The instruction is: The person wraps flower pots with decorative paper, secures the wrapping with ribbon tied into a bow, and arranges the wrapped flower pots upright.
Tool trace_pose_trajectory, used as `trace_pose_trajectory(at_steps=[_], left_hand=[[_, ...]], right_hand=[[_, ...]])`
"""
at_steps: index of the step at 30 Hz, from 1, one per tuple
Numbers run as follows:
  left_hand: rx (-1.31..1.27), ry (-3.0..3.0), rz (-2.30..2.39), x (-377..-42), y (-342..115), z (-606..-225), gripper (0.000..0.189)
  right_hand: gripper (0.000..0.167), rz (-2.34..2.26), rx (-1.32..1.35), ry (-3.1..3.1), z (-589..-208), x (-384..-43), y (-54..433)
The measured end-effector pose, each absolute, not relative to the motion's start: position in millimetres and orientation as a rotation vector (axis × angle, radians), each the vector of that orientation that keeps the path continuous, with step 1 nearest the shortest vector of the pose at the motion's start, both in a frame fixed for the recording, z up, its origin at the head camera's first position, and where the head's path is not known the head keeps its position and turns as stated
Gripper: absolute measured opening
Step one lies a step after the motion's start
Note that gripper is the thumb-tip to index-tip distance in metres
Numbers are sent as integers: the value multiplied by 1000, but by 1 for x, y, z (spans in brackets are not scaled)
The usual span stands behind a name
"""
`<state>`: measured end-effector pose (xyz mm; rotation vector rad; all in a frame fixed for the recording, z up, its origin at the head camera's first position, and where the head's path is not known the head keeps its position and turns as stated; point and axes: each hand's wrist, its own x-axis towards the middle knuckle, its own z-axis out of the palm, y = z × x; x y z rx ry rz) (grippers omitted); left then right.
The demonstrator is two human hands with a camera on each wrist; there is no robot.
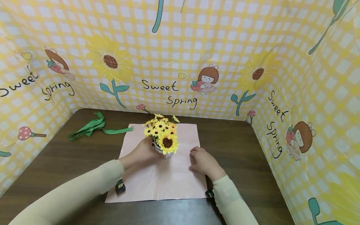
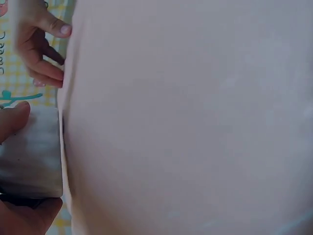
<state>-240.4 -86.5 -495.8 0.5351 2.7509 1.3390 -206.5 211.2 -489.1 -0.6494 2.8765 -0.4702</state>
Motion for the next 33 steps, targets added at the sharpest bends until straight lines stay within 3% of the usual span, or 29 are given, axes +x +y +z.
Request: trace_pose_trajectory(at_steps=[25, 33], left_hand=[[443, 2651, 1346, -240, -95, -504, 109], [397, 2609, 1273, -232, -106, -496, 96]], right_hand=[[53, -463, -615, 2875, -482, -206, 208], [55, -451, -591, 2854, -484, -204, 207]])
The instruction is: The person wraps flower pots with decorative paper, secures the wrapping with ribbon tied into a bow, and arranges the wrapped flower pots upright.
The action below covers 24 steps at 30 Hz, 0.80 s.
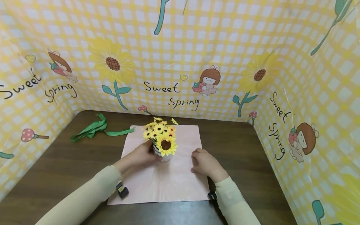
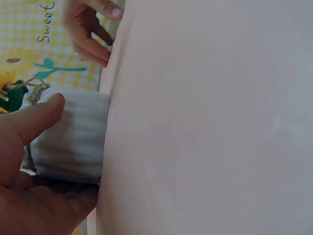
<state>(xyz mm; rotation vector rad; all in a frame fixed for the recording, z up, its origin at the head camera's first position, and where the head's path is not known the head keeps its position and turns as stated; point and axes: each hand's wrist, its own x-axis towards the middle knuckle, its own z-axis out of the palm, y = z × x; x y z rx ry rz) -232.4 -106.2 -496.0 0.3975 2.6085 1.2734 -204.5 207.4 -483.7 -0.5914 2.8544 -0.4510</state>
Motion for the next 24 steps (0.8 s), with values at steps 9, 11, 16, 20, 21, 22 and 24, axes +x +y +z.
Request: trace_pose_trajectory(at_steps=[9, 11, 16, 20, 21, 22, 24], left_hand=[[375, 2597, 1330, -230, -111, -499, 93], [369, 2586, 1354, -232, -110, -500, 95], [346, 2561, 1393, -235, -109, -502, 97], [342, 2548, 1397, -235, -110, -503, 96], [340, 2547, 1395, -235, -110, -503, 96], [338, 2545, 1395, -235, -110, -504, 96], [335, 2551, 1387, -234, -110, -504, 96]], right_hand=[[54, -437, -649, 2868, -484, -202, 208], [54, -428, -646, 2880, -484, -202, 209], [54, -422, -644, 2887, -483, -203, 211], [55, -436, -650, 2877, -484, -204, 211], [56, -439, -651, 2871, -484, -204, 211], [56, -445, -654, 2865, -484, -205, 211], [58, -455, -659, 2853, -483, -205, 211]])
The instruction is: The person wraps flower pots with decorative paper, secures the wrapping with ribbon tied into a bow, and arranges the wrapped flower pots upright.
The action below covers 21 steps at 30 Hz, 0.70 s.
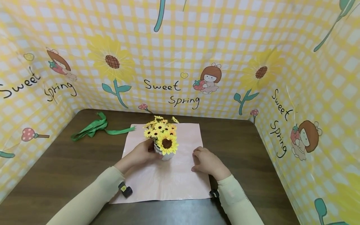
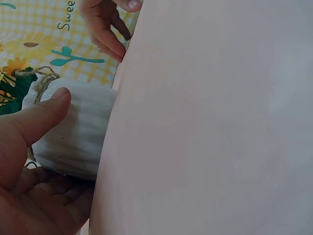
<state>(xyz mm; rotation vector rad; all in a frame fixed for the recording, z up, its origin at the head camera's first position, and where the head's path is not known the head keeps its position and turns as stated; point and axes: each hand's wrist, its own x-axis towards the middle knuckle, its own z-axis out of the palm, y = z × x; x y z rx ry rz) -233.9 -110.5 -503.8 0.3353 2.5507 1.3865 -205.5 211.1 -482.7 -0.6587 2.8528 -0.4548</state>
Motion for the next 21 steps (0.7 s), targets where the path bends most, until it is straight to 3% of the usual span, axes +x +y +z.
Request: trace_pose_trajectory(at_steps=[7, 15, 21], left_hand=[[336, 2556, 1377, -234, -109, -502, 94], [383, 2590, 1332, -233, -111, -500, 92], [456, 2620, 1321, -232, -111, -500, 83]], right_hand=[[69, -605, -691, 2906, -469, -209, 195], [80, -1048, -674, 2898, -454, -207, 129], [88, -1488, -316, 2817, -461, -198, 95]])
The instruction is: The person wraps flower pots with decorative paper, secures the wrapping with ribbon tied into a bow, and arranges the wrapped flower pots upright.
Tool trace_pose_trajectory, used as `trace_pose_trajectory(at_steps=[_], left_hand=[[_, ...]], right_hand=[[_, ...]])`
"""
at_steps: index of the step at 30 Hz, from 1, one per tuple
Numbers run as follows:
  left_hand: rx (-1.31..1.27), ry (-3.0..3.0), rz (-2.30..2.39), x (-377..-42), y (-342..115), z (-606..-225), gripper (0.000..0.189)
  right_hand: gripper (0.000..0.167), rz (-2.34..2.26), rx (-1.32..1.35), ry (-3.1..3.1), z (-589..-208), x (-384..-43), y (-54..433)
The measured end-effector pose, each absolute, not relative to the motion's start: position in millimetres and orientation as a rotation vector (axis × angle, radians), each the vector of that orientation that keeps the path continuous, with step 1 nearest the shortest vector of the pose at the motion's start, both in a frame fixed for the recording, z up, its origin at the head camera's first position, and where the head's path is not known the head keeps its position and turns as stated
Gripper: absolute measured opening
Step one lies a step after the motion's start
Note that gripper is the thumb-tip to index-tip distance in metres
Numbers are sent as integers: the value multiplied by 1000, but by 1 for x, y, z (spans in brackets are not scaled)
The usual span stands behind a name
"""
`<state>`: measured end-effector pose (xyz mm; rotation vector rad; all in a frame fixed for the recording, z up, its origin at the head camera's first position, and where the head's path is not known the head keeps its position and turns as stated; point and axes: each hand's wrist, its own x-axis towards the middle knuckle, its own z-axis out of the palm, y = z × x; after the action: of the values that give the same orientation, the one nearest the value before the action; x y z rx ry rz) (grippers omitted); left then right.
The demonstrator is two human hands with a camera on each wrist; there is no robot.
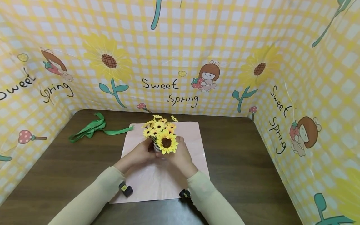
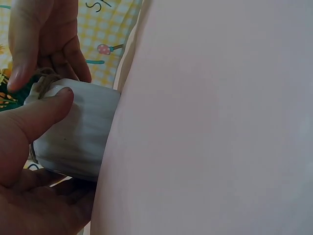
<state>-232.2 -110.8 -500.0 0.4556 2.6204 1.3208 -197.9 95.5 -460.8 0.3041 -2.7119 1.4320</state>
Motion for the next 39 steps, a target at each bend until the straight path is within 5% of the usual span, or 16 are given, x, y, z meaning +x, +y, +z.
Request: trace_pose_trajectory(at_steps=[5, 19, 29, 39], left_hand=[[469, 2606, 1344, -232, -111, -503, 83], [384, 2541, 1366, -235, -104, -495, 107], [456, 2582, 1305, -239, -93, -483, 100], [585, 2671, 1140, -244, -78, -468, 93]], right_hand=[[87, 1481, 147, -2652, -466, -195, 88], [70, 1582, 268, -2467, -471, -196, 90], [62, 1444, 315, -2546, -475, -202, 103], [87, 1816, 108, -2553, -477, -210, 128]])
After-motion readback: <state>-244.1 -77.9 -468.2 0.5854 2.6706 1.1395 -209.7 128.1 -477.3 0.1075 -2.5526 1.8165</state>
